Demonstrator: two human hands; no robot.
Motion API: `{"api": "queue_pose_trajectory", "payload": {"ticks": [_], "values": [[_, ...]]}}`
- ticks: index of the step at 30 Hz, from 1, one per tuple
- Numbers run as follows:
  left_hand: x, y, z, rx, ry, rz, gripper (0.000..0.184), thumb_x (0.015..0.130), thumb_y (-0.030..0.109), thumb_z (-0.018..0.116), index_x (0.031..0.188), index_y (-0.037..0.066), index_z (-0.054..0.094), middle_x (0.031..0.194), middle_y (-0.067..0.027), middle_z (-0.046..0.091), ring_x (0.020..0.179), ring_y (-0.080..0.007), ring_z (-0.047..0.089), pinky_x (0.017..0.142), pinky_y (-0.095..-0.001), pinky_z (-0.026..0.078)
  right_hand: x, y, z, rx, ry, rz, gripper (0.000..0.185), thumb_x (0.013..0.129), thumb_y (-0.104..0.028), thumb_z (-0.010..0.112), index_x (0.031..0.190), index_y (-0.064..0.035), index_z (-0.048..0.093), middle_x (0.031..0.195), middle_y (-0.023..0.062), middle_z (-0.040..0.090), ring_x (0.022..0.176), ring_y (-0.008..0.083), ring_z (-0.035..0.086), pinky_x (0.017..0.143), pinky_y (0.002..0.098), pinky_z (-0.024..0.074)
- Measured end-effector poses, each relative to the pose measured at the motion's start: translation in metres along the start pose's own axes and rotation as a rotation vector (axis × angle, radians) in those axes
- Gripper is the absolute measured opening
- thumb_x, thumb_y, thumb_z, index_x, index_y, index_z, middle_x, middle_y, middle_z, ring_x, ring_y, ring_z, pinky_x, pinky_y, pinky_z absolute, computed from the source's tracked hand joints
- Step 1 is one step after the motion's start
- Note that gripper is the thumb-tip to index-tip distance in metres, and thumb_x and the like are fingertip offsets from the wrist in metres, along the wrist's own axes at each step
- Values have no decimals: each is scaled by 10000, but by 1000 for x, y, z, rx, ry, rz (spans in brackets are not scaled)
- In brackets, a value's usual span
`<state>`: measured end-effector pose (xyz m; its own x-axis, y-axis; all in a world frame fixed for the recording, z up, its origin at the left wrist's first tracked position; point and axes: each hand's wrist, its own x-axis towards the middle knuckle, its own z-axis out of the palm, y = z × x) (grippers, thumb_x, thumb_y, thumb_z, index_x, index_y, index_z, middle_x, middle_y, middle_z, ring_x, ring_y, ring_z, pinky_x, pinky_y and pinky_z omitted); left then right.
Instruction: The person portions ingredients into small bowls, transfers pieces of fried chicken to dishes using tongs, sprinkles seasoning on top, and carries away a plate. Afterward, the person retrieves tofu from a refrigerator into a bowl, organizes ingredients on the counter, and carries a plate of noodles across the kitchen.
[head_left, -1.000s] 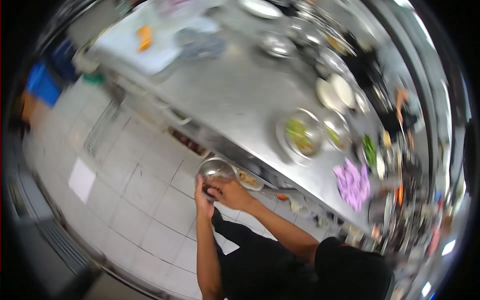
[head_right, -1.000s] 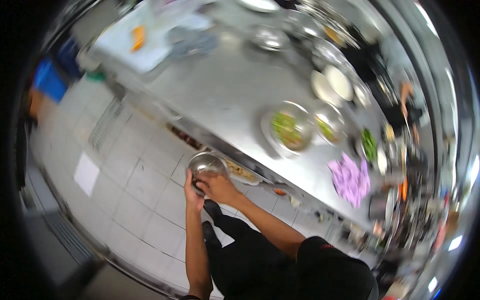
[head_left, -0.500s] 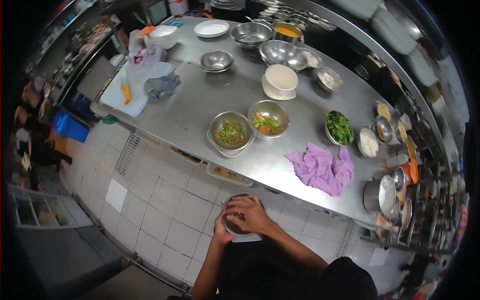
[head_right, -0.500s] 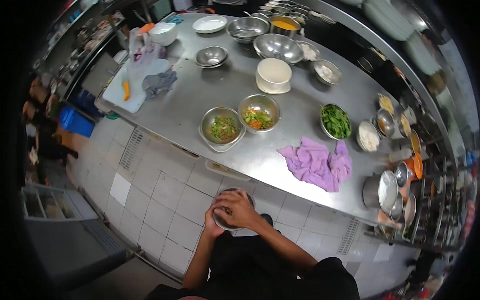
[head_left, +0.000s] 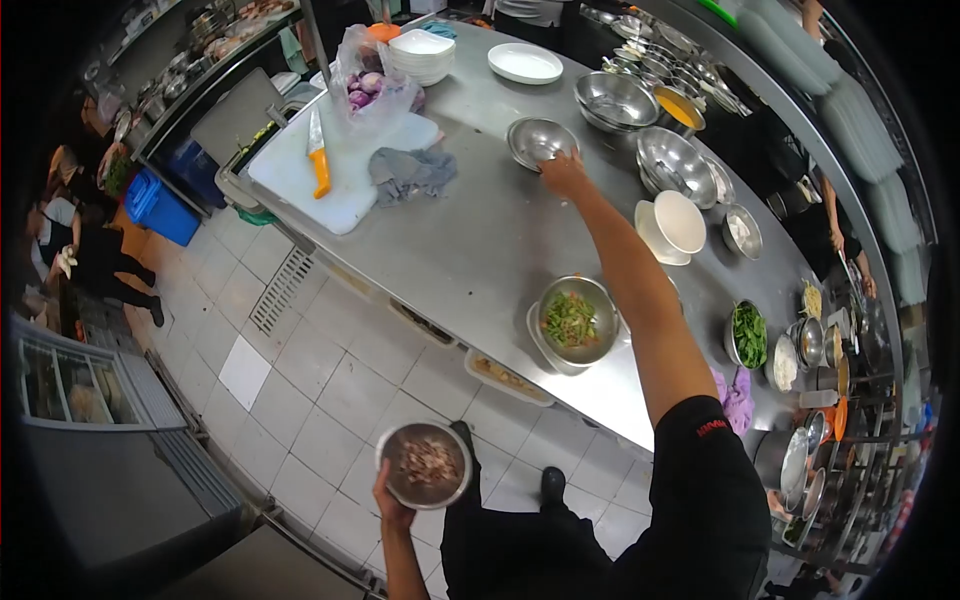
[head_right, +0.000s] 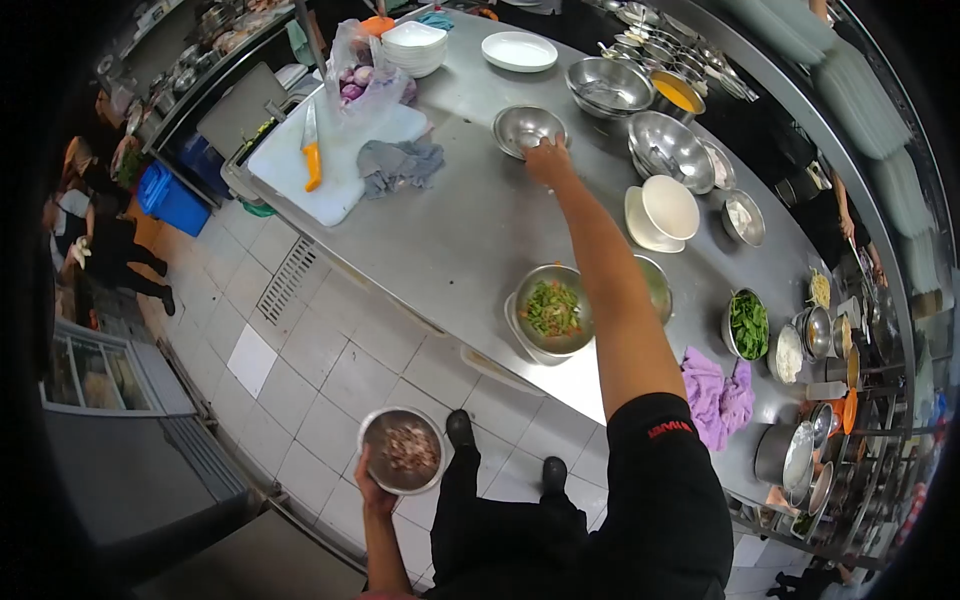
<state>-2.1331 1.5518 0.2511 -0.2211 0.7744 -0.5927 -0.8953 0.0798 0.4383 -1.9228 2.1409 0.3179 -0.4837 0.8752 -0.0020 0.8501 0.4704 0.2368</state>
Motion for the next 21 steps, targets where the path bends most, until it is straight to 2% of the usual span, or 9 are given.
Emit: {"api": "queue_pose_trajectory", "payload": {"ticks": [3,6,8,10,12,16,17,18,21], "values": [[21,58,6,7,-23,61,504,938,345,418,1308,3,417,1268,-168,510,1131,-308,525,951,-453,440,1,-9,3,-116,66,-100,295,849,-265,587,1095,-104,610,1039,68,652,1071,259,555,999,443,299],[45,94,25,-1,-88,64,500,941,343,412,1310,6,416,1275,-161,507,1134,-308,522,957,-455,434,-11,-10,-23,144,-151,-120,339,786,-301,673,1061,-107,631,1012,125,643,1003,261,593,980,438,317],[54,104,28,35,-112,37,497,944,342,406,1312,9,415,1277,-156,506,1136,-307,520,966,-454,428,-17,-5,-1,324,293,-175,297,746,-316,714,920,-80,659,957,120,657,935,253,603,893,410,351],[69,99,24,62,-25,132,491,950,337,397,1328,24,404,1296,-145,492,1164,-303,497,986,-451,412,-49,-12,-47,436,225,-68,291,750,-316,715,853,-56,637,889,120,655,860,280,598,859,398,363],[57,101,52,147,-80,25,492,951,334,400,1340,33,393,1321,-136,466,1190,-297,473,994,-444,402,-97,-24,-64,515,656,-81,319,753,-338,714,819,-43,611,834,116,638,791,296,585,840,381,370],[78,76,97,309,34,69,519,940,349,405,1353,36,380,1342,-153,434,1225,-293,444,1006,-439,386,-282,-53,-149,769,375,125,333,810,-358,679,789,-38,588,743,105,608,717,245,567,726,382,402],[96,77,105,411,114,181,539,927,363,418,1353,34,382,1342,-158,434,1224,-287,445,1001,-429,386,-328,-59,-158,1065,104,274,334,826,-362,669,794,-41,586,735,110,594,702,229,554,691,377,409],[114,78,115,507,194,303,559,915,376,430,1352,32,383,1341,-162,434,1223,-281,445,996,-419,387,-372,-66,-147,1159,104,285,314,824,-349,671,807,-47,589,716,96,567,655,238,518,665,366,406],[195,79,159,797,113,352,607,887,426,472,1330,17,403,1313,-135,458,1139,-252,487,851,-376,452,-463,-78,-112,1015,72,337,234,786,-286,692,771,-78,585,710,79,537,713,237,537,733,389,366]]}}
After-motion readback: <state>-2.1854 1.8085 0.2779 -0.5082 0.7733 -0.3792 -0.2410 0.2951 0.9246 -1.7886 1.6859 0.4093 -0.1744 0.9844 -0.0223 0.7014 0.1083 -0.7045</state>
